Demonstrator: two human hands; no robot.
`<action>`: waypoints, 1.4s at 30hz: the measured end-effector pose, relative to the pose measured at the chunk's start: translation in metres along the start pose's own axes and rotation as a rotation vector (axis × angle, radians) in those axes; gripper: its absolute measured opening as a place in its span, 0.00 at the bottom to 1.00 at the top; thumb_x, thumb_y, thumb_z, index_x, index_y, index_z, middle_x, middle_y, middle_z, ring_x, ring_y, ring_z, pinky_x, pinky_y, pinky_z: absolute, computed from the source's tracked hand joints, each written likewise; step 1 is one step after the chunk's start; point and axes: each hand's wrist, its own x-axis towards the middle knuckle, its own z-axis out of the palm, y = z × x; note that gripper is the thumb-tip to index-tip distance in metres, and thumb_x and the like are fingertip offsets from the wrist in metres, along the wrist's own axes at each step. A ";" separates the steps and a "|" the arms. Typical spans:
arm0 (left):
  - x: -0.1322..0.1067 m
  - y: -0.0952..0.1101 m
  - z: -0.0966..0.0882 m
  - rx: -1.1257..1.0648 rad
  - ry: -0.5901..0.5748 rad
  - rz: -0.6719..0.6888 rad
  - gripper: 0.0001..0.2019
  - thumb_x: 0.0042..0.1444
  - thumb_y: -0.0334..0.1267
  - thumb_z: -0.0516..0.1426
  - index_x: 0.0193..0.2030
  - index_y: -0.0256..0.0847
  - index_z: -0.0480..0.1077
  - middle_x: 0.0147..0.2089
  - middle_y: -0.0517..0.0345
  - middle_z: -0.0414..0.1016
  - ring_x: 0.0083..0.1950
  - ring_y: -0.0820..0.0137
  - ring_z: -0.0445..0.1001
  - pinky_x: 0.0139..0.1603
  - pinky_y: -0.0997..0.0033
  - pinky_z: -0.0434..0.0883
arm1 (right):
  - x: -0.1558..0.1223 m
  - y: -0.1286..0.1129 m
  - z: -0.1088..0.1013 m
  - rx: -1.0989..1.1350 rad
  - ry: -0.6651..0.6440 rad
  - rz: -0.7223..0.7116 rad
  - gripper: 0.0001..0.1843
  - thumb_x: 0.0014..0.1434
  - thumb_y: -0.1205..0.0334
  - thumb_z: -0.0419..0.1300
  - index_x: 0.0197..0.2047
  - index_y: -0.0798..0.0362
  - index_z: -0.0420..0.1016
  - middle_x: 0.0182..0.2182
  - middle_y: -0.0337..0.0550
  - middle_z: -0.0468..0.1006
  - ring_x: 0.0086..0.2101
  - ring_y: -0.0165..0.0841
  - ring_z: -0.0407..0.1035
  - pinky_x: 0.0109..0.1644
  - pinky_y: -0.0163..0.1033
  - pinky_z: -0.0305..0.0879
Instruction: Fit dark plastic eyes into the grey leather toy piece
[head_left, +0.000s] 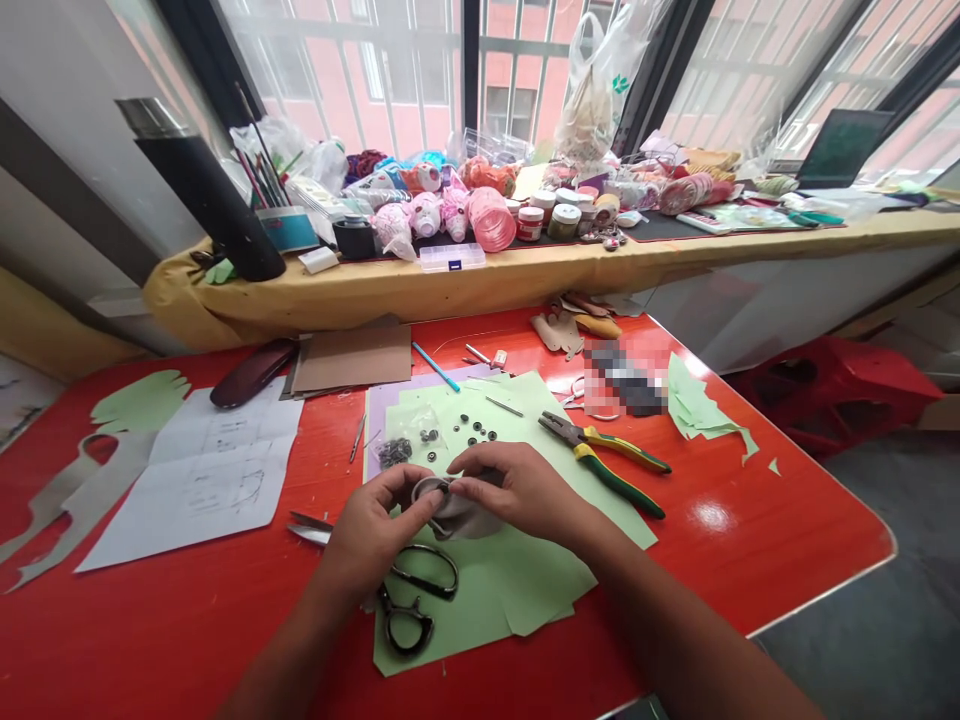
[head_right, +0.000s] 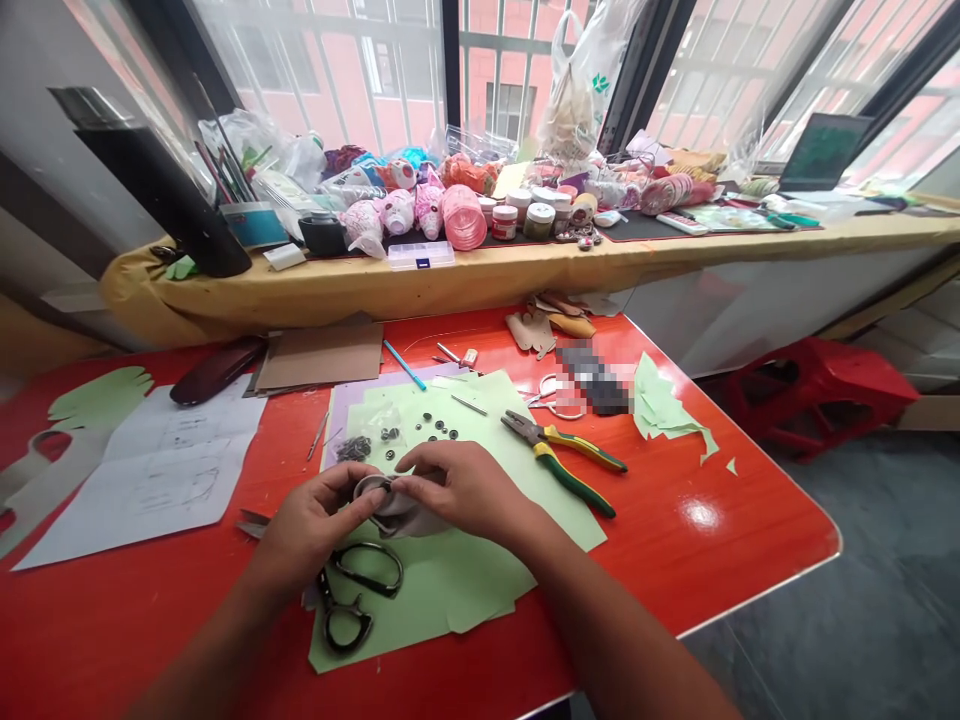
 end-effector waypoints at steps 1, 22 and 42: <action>0.000 0.001 0.000 -0.002 0.000 0.002 0.18 0.56 0.54 0.67 0.41 0.40 0.78 0.34 0.58 0.76 0.37 0.66 0.74 0.37 0.71 0.72 | 0.000 -0.001 -0.003 -0.038 0.039 -0.004 0.07 0.67 0.58 0.66 0.46 0.50 0.83 0.42 0.41 0.86 0.41 0.34 0.78 0.45 0.36 0.70; 0.001 0.009 0.000 -0.174 -0.129 -0.064 0.17 0.48 0.51 0.71 0.35 0.39 0.78 0.35 0.54 0.82 0.37 0.64 0.78 0.39 0.66 0.75 | -0.091 0.057 -0.102 -0.972 0.088 0.292 0.30 0.64 0.48 0.61 0.67 0.48 0.71 0.59 0.56 0.78 0.57 0.55 0.73 0.57 0.55 0.71; 0.003 0.004 -0.003 -0.275 -0.161 -0.086 0.17 0.47 0.49 0.73 0.35 0.38 0.80 0.33 0.56 0.79 0.34 0.69 0.72 0.38 0.70 0.68 | -0.088 0.038 -0.111 -0.235 0.315 0.532 0.26 0.57 0.47 0.65 0.56 0.50 0.75 0.53 0.55 0.80 0.50 0.50 0.77 0.52 0.51 0.73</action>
